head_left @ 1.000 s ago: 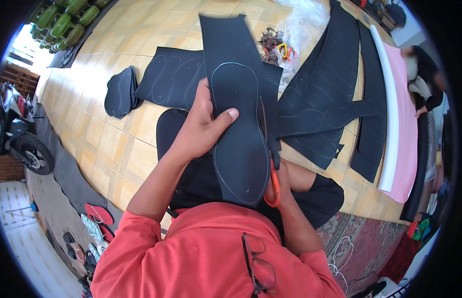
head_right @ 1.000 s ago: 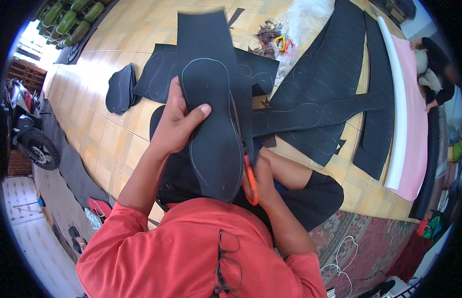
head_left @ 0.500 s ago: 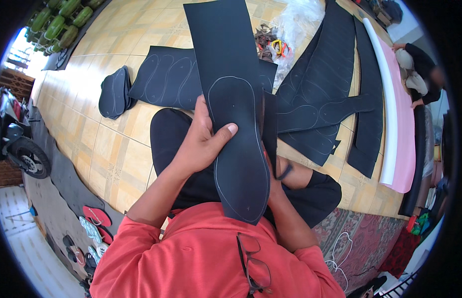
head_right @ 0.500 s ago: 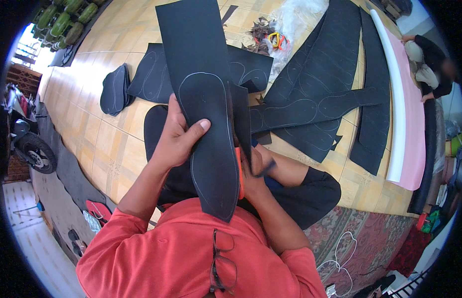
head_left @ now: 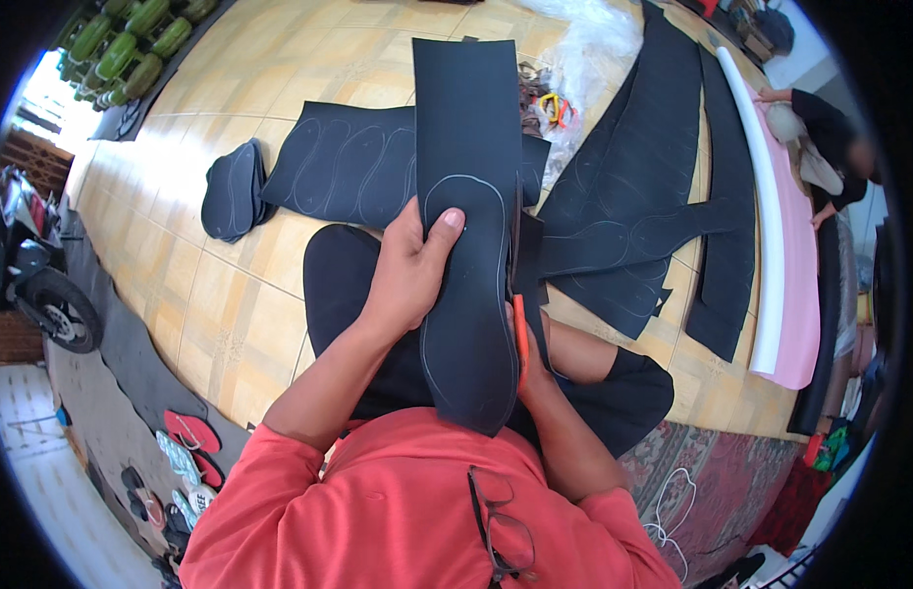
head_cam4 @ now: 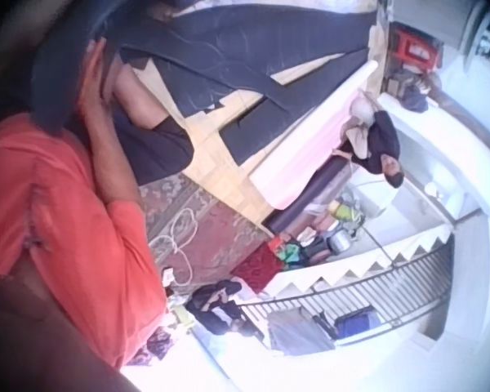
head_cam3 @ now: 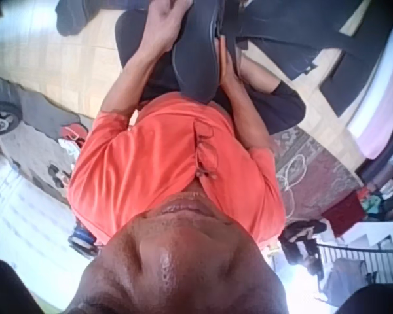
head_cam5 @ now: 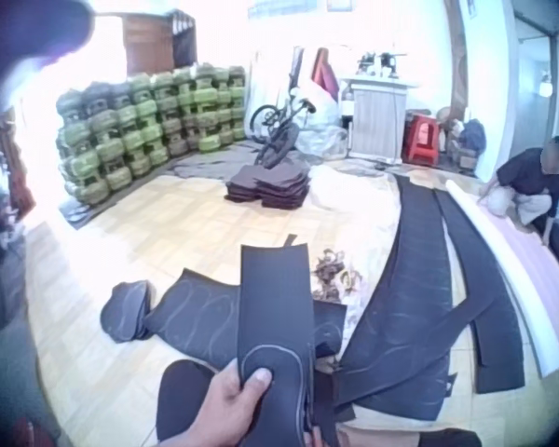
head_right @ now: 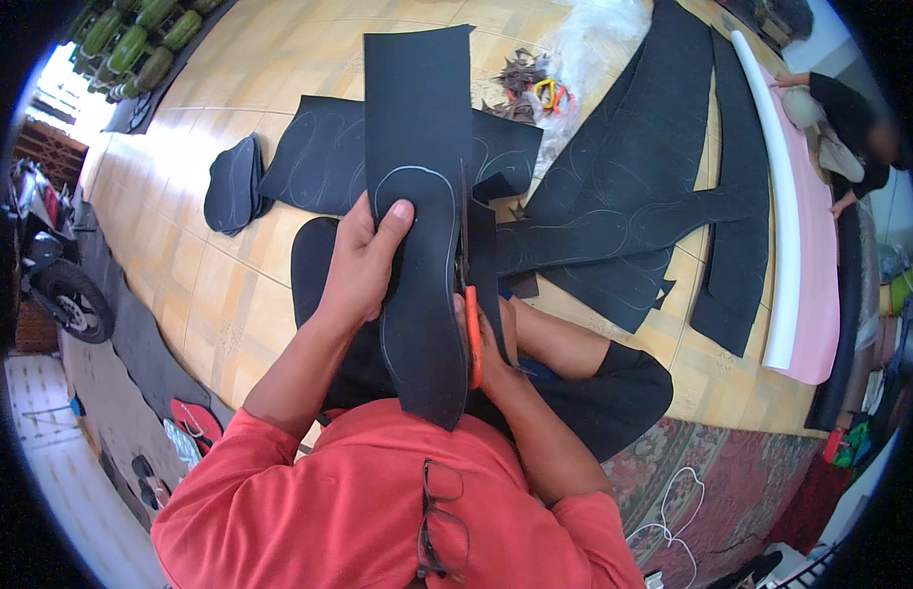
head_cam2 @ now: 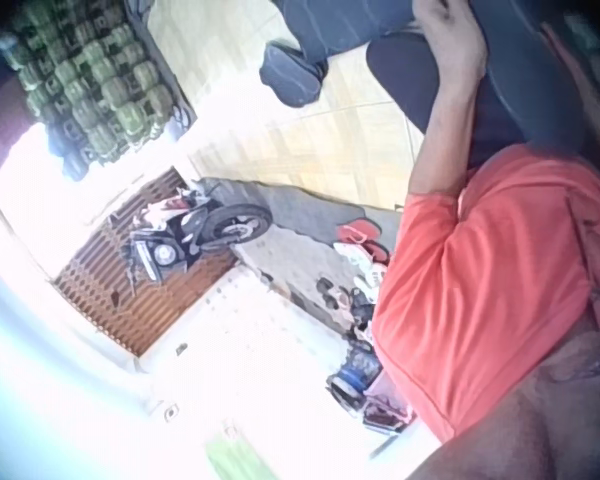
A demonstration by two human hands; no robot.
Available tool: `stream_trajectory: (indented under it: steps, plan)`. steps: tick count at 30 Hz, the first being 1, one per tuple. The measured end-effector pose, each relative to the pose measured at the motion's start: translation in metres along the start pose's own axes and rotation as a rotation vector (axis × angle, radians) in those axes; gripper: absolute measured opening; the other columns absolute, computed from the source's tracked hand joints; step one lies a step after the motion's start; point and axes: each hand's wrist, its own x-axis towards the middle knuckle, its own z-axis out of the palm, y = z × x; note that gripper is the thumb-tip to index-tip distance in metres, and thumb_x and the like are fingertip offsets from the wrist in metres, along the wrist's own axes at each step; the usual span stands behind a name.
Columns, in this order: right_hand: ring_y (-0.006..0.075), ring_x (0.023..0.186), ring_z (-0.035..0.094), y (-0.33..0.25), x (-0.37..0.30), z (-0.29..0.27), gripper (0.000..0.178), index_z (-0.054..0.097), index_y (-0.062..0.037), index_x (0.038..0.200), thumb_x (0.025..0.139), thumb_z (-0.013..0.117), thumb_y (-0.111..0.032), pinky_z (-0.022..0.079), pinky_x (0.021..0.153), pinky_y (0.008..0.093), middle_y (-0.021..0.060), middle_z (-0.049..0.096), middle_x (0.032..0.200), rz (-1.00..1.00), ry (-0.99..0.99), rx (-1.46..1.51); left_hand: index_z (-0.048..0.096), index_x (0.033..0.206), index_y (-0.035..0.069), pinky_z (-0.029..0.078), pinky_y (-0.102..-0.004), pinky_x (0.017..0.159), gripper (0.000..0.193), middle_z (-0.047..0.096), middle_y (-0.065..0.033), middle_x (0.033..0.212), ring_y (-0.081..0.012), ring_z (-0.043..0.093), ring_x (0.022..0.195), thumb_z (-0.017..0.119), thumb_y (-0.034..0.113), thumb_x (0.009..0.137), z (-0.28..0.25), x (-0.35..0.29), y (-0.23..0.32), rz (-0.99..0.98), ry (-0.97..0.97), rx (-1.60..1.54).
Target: The person sits on the floor and uses orange-handled scissors to cut shoe-shaped outlines from a large black sheet of material. They follow pre-drawn white lines, separating individual pieces and stacking them on the floor.
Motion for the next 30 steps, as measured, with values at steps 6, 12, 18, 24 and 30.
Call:
stream_trajectory:
  steps: [6,12,18,24,30]
  plan:
    - [0.0145,0.056,0.056,-0.059,-0.015,0.023,0.052,0.062,-0.0022,0.094,0.1,0.042,-0.05,0.044,0.049,0.0303,0.0058,0.06,0.071,-0.214,0.064,-0.704,0.057,0.117,-0.004,0.05,-0.0257,0.078,0.03,0.066,-0.0065,0.101,-0.0091,0.059,0.089,0.054,0.021,0.101,-0.009,0.004,0.013,-0.048,-0.044,0.078]
    - [0.0105,0.055,0.044,-0.066,-0.008,0.026,0.052,0.052,-0.0034,0.099,0.1,0.036,-0.053,0.035,0.051,0.0252,0.001,0.044,0.062,-0.269,-0.058,-0.482,0.06,0.11,-0.004,0.05,-0.0258,0.07,0.028,0.067,-0.0045,0.088,-0.0072,0.059,0.079,0.056,0.022,0.099,-0.017,0.008,0.026,-0.034,-0.183,0.297]
    - [0.0095,0.053,0.043,-0.078,-0.037,0.023,0.054,0.052,-0.0031,0.098,0.101,0.035,-0.054,0.037,0.052,0.023,0.0017,0.046,0.068,-0.057,-0.034,-0.472,0.062,0.106,-0.005,0.049,-0.0255,0.068,0.032,0.067,-0.0037,0.085,-0.0072,0.06,0.075,0.058,0.025,0.097,-0.035,0.024,0.04,-0.093,-0.348,0.31]
    - [0.011,0.056,0.05,-0.073,-0.03,0.022,0.056,0.056,-0.0008,0.098,0.101,0.036,-0.053,0.042,0.054,0.0237,0.0033,0.051,0.069,-0.15,-0.04,-0.522,0.064,0.102,-0.005,0.049,-0.0251,0.066,0.031,0.067,-0.0028,0.082,-0.006,0.058,0.073,0.061,0.025,0.095,-0.039,0.016,0.046,-0.164,-0.466,0.35]
    - [0.0084,0.049,0.05,-0.094,-0.044,0.012,0.05,0.062,-0.0006,0.087,0.098,0.048,-0.047,0.042,0.046,0.024,0.001,0.051,0.061,-0.051,-0.132,-0.524,0.066,0.098,-0.004,0.049,-0.0248,0.065,0.033,0.067,-0.0019,0.081,-0.0056,0.058,0.073,0.064,0.028,0.093,-0.058,0.038,0.056,-0.226,-0.679,0.445]
